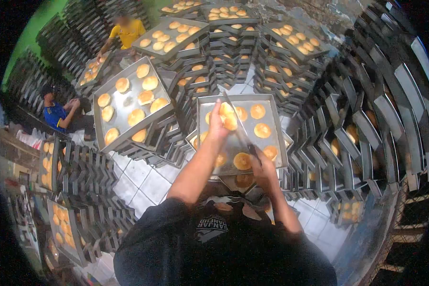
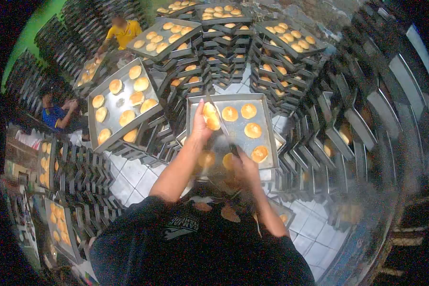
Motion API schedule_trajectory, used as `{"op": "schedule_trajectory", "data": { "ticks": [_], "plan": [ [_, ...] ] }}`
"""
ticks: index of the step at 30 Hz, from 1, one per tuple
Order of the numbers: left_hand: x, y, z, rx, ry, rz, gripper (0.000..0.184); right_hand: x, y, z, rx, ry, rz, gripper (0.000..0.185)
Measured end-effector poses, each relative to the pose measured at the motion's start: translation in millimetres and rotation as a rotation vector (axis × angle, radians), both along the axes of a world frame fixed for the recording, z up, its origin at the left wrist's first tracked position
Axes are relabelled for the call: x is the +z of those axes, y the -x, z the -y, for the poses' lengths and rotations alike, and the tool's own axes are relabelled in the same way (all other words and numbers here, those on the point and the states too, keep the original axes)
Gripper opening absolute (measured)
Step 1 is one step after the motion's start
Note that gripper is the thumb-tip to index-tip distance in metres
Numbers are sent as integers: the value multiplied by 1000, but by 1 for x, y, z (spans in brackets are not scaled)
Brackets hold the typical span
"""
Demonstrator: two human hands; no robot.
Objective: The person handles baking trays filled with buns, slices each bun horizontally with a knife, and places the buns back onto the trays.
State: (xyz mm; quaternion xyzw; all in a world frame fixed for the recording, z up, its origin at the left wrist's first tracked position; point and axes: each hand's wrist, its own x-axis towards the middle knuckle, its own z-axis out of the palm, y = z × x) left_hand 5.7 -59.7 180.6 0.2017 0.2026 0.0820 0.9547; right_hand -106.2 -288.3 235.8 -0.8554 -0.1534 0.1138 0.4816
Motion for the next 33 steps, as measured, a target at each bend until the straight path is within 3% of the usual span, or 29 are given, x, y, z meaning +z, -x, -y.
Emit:
{"op": "schedule_trajectory", "data": {
  "ticks": [3,7,11,15,17,19,20,23,26,29,33],
  "plan": [
    [-3,12,-9,-70,-178,75,43,-12,14,14,71,-117,0,43],
    [4,24,35,-103,-380,-47,54,-3,-13,3,20,-95,38,43],
    [23,22,21,12,-190,-41,50,-7,-11,19,47,60,49,43],
    [16,32,6,-62,-258,-61,49,-30,13,44,120,-44,27,43],
    [-1,31,27,-64,-354,-26,52,-32,2,36,141,-146,158,42],
    [28,44,55,-77,-386,-264,55,-25,-17,20,99,-84,87,42],
    [27,43,59,-69,-406,-236,59,-23,-21,17,73,-19,17,42],
    [-2,26,31,-51,-280,-115,58,-6,-12,25,86,10,-30,40],
    [-13,23,6,-38,-228,-125,61,-23,13,47,131,-42,57,38],
    [-10,32,32,-96,-276,-189,61,-28,9,34,117,-183,20,37],
    [-11,32,50,-134,-325,-267,62,-38,-21,13,100,-145,-31,38]
  ]
}}
